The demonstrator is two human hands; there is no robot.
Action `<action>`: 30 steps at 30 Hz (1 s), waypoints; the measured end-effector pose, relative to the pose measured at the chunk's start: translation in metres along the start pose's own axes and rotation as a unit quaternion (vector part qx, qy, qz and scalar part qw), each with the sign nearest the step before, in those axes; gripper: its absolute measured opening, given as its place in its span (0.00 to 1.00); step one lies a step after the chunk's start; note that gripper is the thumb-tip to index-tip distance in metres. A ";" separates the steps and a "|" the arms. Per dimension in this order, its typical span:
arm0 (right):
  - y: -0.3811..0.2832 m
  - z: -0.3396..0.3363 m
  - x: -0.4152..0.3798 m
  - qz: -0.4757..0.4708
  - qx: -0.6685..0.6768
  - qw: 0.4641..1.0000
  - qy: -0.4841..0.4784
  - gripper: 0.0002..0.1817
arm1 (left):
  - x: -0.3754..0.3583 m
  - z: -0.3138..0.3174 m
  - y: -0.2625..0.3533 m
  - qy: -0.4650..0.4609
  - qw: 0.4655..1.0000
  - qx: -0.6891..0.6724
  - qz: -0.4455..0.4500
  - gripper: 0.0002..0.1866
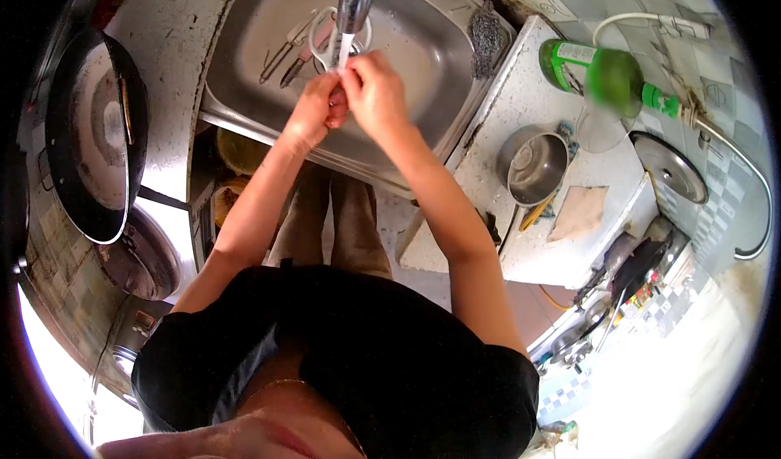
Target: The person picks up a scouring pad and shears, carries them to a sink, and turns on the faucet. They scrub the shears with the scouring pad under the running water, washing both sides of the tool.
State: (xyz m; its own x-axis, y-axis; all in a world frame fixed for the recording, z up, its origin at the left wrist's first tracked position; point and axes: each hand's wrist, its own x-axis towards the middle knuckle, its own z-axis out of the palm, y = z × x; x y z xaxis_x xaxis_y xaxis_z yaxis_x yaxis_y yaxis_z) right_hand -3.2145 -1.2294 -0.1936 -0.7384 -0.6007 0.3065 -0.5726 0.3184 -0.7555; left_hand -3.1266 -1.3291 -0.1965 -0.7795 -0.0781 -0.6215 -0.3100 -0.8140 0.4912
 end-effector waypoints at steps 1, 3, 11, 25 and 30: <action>-0.010 -0.005 -0.002 0.026 -0.024 0.999 -0.025 0.03 | -0.002 -0.003 -0.001 -0.004 1.000 0.001 -0.017 0.15; 0.009 -0.013 0.020 0.027 -0.088 0.996 0.004 0.03 | -0.005 -0.001 -0.004 -0.009 0.999 0.006 -0.032 0.15; -0.002 -0.014 0.015 0.023 -0.072 0.995 -0.060 0.03 | 0.000 -0.003 -0.008 -0.033 0.998 0.057 -0.022 0.16; -0.004 -0.005 0.010 -0.044 -0.054 0.994 -0.086 0.07 | 0.003 -0.013 -0.040 0.021 0.970 0.236 0.050 0.15; 0.015 -0.020 0.040 0.019 -0.191 0.980 -0.053 0.05 | 0.005 -0.010 -0.043 0.055 0.949 0.297 0.093 0.17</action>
State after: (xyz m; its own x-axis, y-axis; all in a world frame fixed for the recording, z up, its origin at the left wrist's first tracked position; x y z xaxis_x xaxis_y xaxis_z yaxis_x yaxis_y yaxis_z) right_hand -3.2592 -1.2339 -0.1811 -0.7318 -0.6497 0.2060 -0.6524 0.5803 -0.4874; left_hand -3.1117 -1.3003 -0.2274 -0.7995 -0.2755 -0.5338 -0.4499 -0.3142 0.8360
